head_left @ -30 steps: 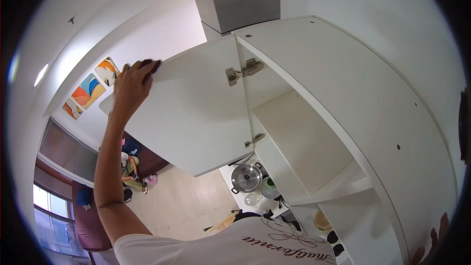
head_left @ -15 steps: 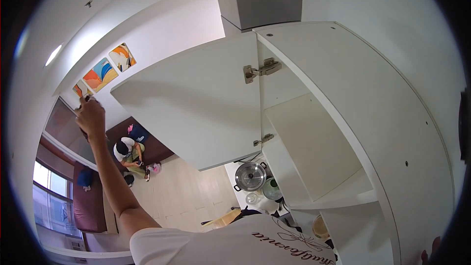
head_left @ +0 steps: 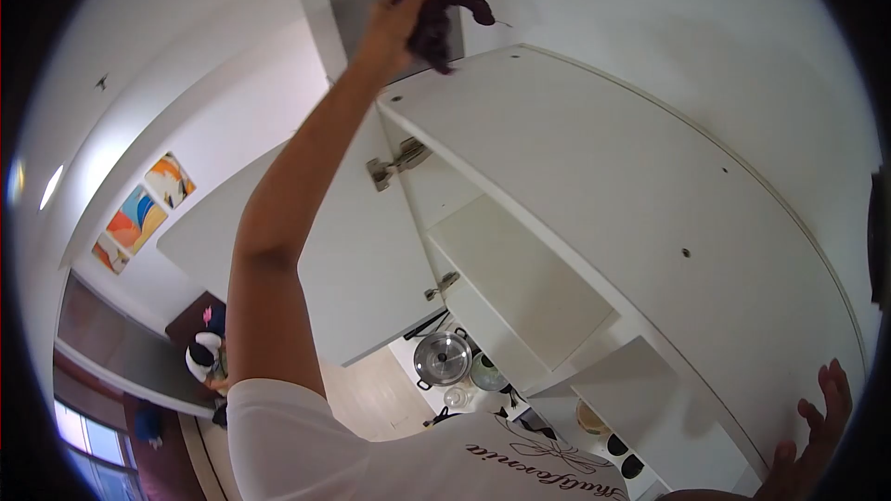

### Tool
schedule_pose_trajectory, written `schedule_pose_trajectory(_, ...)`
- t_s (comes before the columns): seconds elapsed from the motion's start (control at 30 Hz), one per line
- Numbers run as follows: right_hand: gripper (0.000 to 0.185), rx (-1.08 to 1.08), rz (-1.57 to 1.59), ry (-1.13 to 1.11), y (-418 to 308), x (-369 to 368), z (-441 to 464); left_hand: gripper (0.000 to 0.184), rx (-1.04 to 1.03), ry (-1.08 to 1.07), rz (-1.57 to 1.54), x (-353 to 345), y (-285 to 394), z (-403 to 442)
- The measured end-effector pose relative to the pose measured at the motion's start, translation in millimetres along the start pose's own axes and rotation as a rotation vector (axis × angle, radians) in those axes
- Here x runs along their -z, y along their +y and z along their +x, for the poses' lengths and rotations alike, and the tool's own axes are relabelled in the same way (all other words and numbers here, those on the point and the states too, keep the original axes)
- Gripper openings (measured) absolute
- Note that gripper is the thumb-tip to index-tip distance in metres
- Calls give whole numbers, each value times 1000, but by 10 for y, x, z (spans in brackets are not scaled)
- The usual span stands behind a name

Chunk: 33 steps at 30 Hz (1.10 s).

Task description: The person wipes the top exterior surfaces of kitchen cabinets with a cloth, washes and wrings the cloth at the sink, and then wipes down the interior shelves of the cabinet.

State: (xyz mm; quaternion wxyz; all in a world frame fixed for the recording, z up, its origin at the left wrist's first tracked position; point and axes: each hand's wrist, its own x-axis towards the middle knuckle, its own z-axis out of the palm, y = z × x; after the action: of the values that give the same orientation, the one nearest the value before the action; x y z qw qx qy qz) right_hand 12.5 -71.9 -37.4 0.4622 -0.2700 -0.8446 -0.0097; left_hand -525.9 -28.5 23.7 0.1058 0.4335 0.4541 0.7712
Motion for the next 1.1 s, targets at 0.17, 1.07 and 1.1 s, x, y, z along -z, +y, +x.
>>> schedule_pose_trajectory(0.17,70,-123,-107,-164,389,203,-209,25,375,-122,182,-171,-682,71)
schedule_pose_trajectory(1.07,46,63,-142,-118,162,102,42,27,-468,-786,885,-597,-1482,999)
schedule_pose_trajectory(1.1,45,93,-161,-138,175,117,51,26,-469,-752,909,-532,-1455,986)
